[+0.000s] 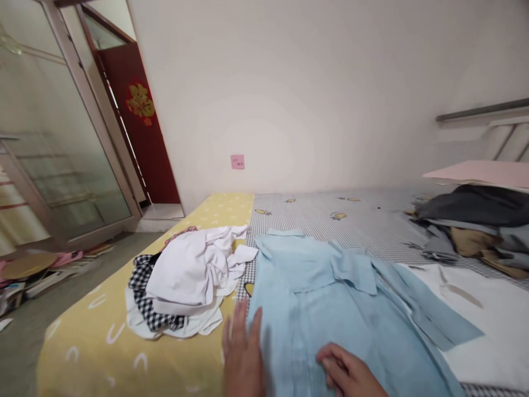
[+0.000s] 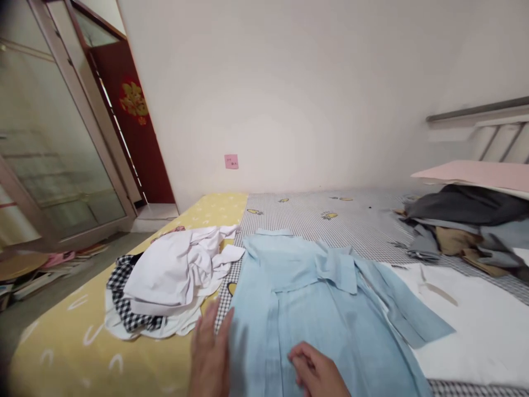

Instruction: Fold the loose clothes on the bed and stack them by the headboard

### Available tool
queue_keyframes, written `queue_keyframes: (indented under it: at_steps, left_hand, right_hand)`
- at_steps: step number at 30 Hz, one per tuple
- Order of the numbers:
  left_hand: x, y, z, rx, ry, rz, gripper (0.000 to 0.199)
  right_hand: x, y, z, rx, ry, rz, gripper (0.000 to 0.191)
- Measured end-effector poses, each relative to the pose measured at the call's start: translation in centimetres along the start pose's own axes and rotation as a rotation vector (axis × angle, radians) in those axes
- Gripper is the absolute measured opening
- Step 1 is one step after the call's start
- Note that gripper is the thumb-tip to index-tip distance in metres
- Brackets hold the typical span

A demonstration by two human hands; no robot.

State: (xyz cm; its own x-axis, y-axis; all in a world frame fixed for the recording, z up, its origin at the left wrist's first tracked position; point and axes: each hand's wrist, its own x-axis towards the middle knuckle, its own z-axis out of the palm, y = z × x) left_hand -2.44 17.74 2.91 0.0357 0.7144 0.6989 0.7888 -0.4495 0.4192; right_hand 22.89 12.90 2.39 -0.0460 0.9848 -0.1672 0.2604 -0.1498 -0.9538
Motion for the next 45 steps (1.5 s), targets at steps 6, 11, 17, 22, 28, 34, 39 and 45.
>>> queue_keyframes:
  at_steps: [6,11,17,22,28,34,39,45]
  left_hand:
    - [7.9,-1.3,10.7,0.070,-0.359,0.192,0.056]
    - [6.5,-4.4,13.9,0.265,-0.266,0.200,0.053]
    - [5.5,-4.2,15.2,0.408,-0.090,0.208,0.063]
    - [5.4,-4.2,16.0,0.389,-0.029,0.204,0.065]
    - [5.2,-3.9,16.0,0.387,-0.036,0.178,0.067]
    - [4.7,-4.1,17.0,0.377,-0.067,0.146,0.074]
    - [4.2,-4.1,17.1,0.393,-0.132,0.122,0.077]
    - [4.5,-4.1,16.4,0.457,-0.162,0.136,0.079]
  right_hand:
    - [11.6,-7.1,-2.5,-0.474,0.267,-0.405,0.030]
    - [20.8,-8.7,-4.9,-1.090,0.338,-0.225,0.051]
    - [25.5,-7.6,-8.9,-1.201,0.325,0.084,0.034]
    - [24.1,-8.0,-12.0,-1.255,0.272,0.170,0.012]
    - [25.9,-12.4,-10.8,-1.274,0.437,0.005,0.028]
    - [31.5,-15.6,-3.0,-1.026,0.381,-0.123,0.034]
    - [32.2,-11.7,3.4,-0.999,0.363,-0.184,0.045]
    - [35.6,-7.8,5.0,-0.956,0.115,-0.091,0.061]
